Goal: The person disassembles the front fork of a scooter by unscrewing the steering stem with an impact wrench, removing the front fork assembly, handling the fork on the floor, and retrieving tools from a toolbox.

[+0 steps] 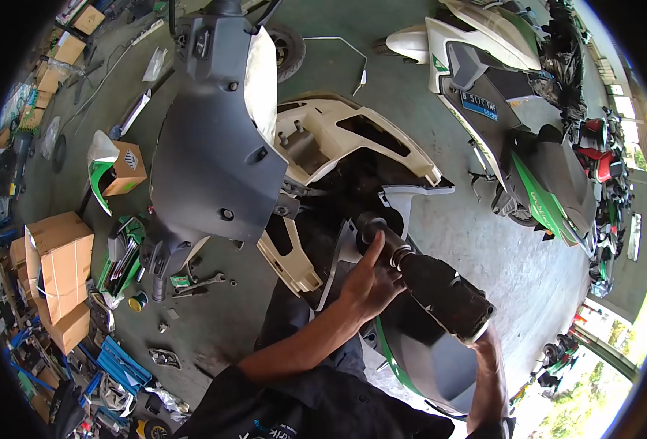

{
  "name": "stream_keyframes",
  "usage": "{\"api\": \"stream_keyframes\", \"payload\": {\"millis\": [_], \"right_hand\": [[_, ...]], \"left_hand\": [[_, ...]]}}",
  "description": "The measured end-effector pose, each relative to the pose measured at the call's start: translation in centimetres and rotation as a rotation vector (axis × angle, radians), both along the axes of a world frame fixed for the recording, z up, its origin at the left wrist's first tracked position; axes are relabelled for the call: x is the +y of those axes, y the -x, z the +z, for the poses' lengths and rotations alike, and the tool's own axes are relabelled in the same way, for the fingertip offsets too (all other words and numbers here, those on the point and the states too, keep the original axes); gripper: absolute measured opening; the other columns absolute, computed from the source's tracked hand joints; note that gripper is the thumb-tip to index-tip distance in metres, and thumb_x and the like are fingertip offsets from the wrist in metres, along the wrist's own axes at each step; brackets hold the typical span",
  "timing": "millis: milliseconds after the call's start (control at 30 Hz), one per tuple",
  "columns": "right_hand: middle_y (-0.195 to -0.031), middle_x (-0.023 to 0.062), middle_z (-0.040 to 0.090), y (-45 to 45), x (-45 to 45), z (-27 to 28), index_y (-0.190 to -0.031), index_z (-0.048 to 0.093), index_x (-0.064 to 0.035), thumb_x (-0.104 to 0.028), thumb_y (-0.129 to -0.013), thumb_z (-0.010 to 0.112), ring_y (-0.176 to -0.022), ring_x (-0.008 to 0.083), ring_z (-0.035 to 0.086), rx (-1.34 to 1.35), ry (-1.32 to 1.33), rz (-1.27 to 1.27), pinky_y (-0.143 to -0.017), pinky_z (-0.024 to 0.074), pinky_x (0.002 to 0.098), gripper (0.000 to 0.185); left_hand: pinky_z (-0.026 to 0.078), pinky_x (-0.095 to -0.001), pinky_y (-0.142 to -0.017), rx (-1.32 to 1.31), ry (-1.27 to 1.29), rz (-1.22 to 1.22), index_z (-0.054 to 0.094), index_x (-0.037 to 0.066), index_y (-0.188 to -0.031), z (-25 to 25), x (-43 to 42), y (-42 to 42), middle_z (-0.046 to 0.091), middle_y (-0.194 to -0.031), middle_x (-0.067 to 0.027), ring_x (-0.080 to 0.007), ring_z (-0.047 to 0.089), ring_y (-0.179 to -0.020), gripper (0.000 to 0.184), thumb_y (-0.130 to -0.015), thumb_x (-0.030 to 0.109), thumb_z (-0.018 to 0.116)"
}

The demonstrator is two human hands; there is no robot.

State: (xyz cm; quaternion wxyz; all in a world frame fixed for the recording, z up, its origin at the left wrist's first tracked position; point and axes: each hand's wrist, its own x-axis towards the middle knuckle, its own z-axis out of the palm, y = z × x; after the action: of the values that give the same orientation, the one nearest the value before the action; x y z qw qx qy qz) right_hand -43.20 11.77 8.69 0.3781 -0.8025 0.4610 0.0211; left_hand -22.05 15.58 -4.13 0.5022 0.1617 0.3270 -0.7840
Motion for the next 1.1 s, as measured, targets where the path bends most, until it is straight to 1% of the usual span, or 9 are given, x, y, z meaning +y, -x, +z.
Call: {"api": "stream_keyframes", "payload": {"millis": [367, 467, 567, 667, 700, 767, 833, 967, 1100], "right_hand": [[-0.095, 0.0055, 0.071, -0.4, 6.5, -2.0, -0.116, 0.066, -0.0025, -0.010, -0.083, 0.078, -0.078, 0.0150, 0.066, -0.378, -0.450, -0.674, -0.063, 0.0523, 0.0297, 0.035], [-0.092, 0.0046, 0.071, -5.4, 6.1, -0.4, -0.116, 0.067, -0.0026, -0.009, -0.085, 0.077, -0.075, 0.0131, 0.065, -0.235, -0.452, -0.867, -0.062, 0.0515, 0.0269, 0.033], [-0.089, 0.0040, 0.070, -4.6, 7.3, -1.5, -0.115, 0.067, -0.0046, -0.008, -0.086, 0.076, -0.073, 0.0114, 0.064, -0.329, -0.574, -0.896, -0.061, 0.0507, 0.0258, 0.031], [-0.082, 0.0031, 0.067, -3.8, 7.3, -1.3, -0.115, 0.065, -0.0021, -0.014, -0.085, 0.078, -0.063, 0.0119, 0.061, -0.185, -0.388, -0.708, -0.057, 0.0493, 0.0269, 0.035], [-0.093, 0.0074, 0.070, -3.3, 6.8, -1.6, -0.121, 0.062, -0.0008, -0.014, -0.084, 0.079, -0.072, 0.0141, 0.065, -0.058, -0.397, -0.645, -0.063, 0.0531, 0.0262, 0.043], [-0.106, 0.0083, 0.068, 0.2, 8.7, -3.8, -0.123, 0.059, 0.0002, -0.007, -0.085, 0.076, -0.089, 0.0159, 0.065, -0.449, -0.548, -0.884, -0.074, 0.0531, 0.0280, 0.042], [-0.124, 0.0110, 0.063, 3.3, 8.0, -3.9, -0.133, 0.050, 0.0001, -0.003, -0.081, 0.077, -0.107, 0.0187, 0.062, -0.431, -0.642, -0.893, -0.090, 0.0515, 0.0307, 0.058], [-0.123, 0.0113, 0.064, 5.6, 6.7, -4.6, -0.142, 0.043, -0.0023, -0.010, -0.076, 0.084, -0.109, 0.0204, 0.063, -0.058, -0.036, -0.179, -0.090, 0.0518, 0.0331, 0.078], [-0.107, 0.0087, 0.068, 2.7, 6.8, -4.4, -0.128, 0.056, -0.0028, -0.012, -0.078, 0.083, -0.096, 0.0199, 0.065, -0.279, -0.346, -0.522, -0.082, 0.0531, 0.0329, 0.057]], "left_hand": [[0.035, -0.0486, -0.115, 0.234, 0.096, 0.429, 0.048, 0.005, -0.138, -0.6, 0.8, 3.7, 0.054, -0.137, -0.0078, -0.0268, 0.036, -0.142, 0.063, -0.098, 0.053, 0.050], [0.033, -0.0488, -0.116, 0.219, 0.123, 0.416, 0.045, 0.005, -0.142, -0.7, 0.7, 3.6, 0.052, -0.141, -0.0074, -0.0260, 0.032, -0.144, 0.065, -0.098, 0.054, 0.049], [0.033, -0.0484, -0.116, 0.253, 0.099, 0.357, 0.046, 0.003, -0.140, -0.2, 0.4, 3.2, 0.054, -0.138, -0.0085, -0.0256, 0.036, -0.142, 0.069, -0.097, 0.057, 0.050], [0.035, -0.0473, -0.115, 0.326, 0.023, 0.254, 0.049, 0.001, -0.135, -0.1, 0.6, 2.4, 0.059, -0.131, -0.0104, -0.0262, 0.045, -0.135, 0.073, -0.093, 0.061, 0.054], [0.036, -0.0469, -0.115, 0.349, -0.011, 0.216, 0.051, 0.001, -0.133, -0.3, 0.7, 2.2, 0.061, -0.128, -0.0111, -0.0264, 0.049, -0.132, 0.074, -0.092, 0.062, 0.055], [0.037, -0.0463, -0.114, 0.445, 0.187, 0.190, 0.052, 0.000, -0.130, -2.0, 1.0, 2.2, 0.063, -0.124, -0.0119, -0.0265, 0.053, -0.127, 0.075, -0.090, 0.062, 0.057], [0.038, -0.0460, -0.113, 0.418, 0.207, 0.189, 0.052, -0.001, -0.129, -2.3, 1.2, 2.4, 0.063, -0.123, -0.0122, -0.0263, 0.055, -0.125, 0.074, -0.090, 0.062, 0.058], [0.039, -0.0461, -0.112, 0.288, 0.046, 0.286, 0.052, -0.001, -0.130, -0.8, 1.0, 3.5, 0.063, -0.125, -0.0115, -0.0262, 0.055, -0.124, 0.068, -0.094, 0.057, 0.056], [0.038, -0.0463, -0.112, 0.305, 0.106, 0.358, 0.052, 0.000, -0.130, 0.1, 0.8, 3.6, 0.062, -0.127, -0.0106, -0.0263, 0.055, -0.124, 0.062, -0.097, 0.052, 0.052]]}}
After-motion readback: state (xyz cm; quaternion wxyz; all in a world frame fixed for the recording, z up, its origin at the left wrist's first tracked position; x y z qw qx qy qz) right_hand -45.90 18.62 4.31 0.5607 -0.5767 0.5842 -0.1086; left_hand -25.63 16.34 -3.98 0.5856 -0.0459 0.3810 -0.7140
